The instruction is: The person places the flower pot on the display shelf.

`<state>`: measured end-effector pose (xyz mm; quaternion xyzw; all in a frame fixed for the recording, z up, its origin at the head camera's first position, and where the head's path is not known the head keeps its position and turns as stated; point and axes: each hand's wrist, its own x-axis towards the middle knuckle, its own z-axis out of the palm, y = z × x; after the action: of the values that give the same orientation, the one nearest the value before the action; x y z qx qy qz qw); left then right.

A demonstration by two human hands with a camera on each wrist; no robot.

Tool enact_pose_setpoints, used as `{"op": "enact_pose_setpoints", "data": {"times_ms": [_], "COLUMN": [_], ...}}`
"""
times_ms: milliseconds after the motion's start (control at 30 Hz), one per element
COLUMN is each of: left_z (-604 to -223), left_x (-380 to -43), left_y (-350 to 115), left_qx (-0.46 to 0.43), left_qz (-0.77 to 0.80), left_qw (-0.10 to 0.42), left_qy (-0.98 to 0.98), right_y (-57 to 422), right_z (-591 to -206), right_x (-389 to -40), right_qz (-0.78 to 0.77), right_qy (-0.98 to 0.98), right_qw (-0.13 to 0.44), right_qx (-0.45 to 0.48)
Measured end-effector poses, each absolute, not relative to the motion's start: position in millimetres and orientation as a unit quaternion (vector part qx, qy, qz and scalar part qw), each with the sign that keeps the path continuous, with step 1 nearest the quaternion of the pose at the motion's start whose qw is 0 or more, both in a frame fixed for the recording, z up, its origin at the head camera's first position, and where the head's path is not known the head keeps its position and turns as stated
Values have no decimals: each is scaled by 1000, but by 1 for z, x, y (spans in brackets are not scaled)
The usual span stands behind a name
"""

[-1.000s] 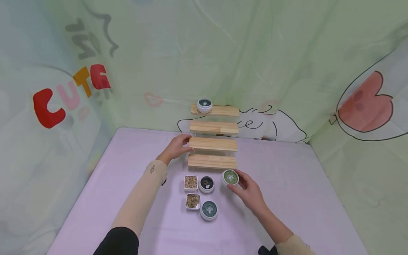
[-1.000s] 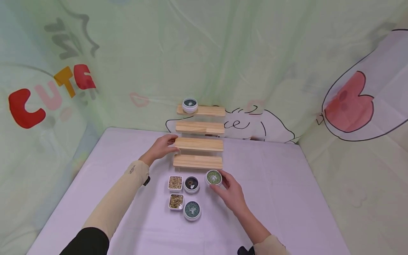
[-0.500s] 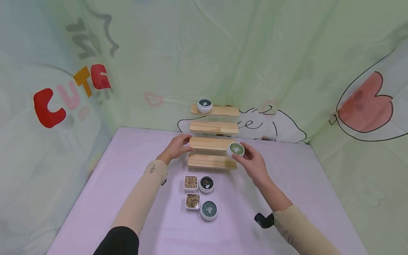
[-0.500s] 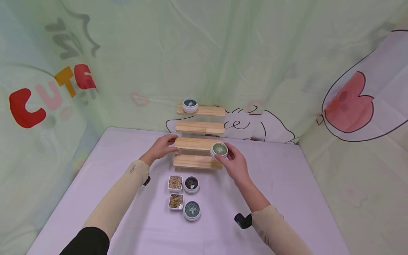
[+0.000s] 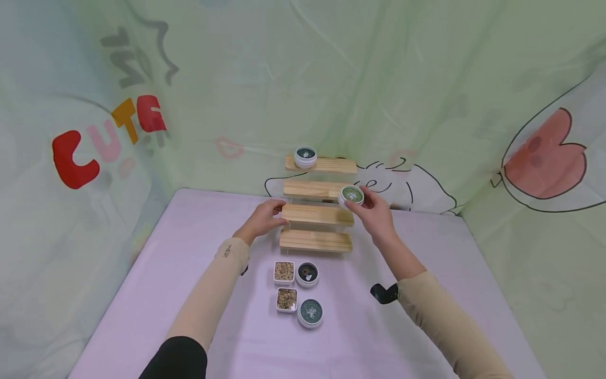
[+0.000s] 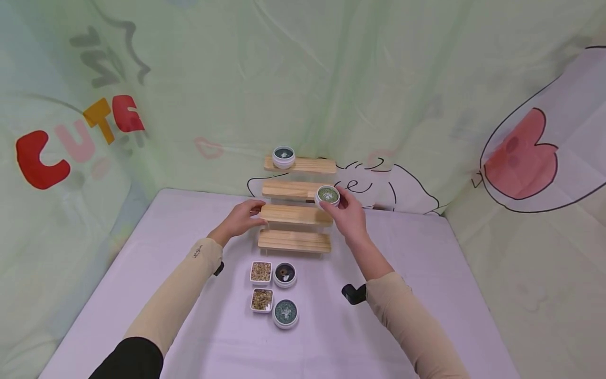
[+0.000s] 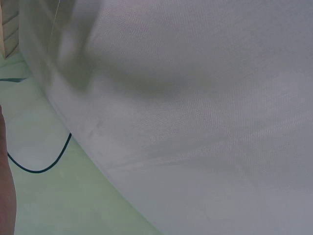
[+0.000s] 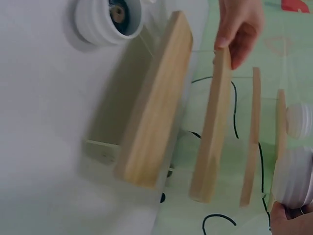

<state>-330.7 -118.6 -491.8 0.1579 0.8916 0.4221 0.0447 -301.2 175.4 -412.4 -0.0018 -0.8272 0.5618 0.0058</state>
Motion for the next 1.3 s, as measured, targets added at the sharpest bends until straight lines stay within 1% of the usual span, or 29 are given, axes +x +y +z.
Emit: {"op": "enact_pose_setpoints", "data": {"times_ms": [233,567,967,1300], "left_z": [-490,-493,-494,-492], "left_x": [-329,-330,-331,-331], "left_y": [-118,-119,-118,-118], "left_qx": [153,150,145,149], "left_qz": [427,426,424,421], "left_qw": [48,48,52,49], "left_qy": [890,891,893,893], "right_y": [169,155,145,141], "right_z": [-399,-386,-380,-380], "right_x": [-324,-348,-378,-391], "right_qz": [554,539,527,515], "right_qy": [-832,-841,-848,-855], "right_qw": [29,45,41,45], "right_qx": [-1,-2,-34,-32]}}
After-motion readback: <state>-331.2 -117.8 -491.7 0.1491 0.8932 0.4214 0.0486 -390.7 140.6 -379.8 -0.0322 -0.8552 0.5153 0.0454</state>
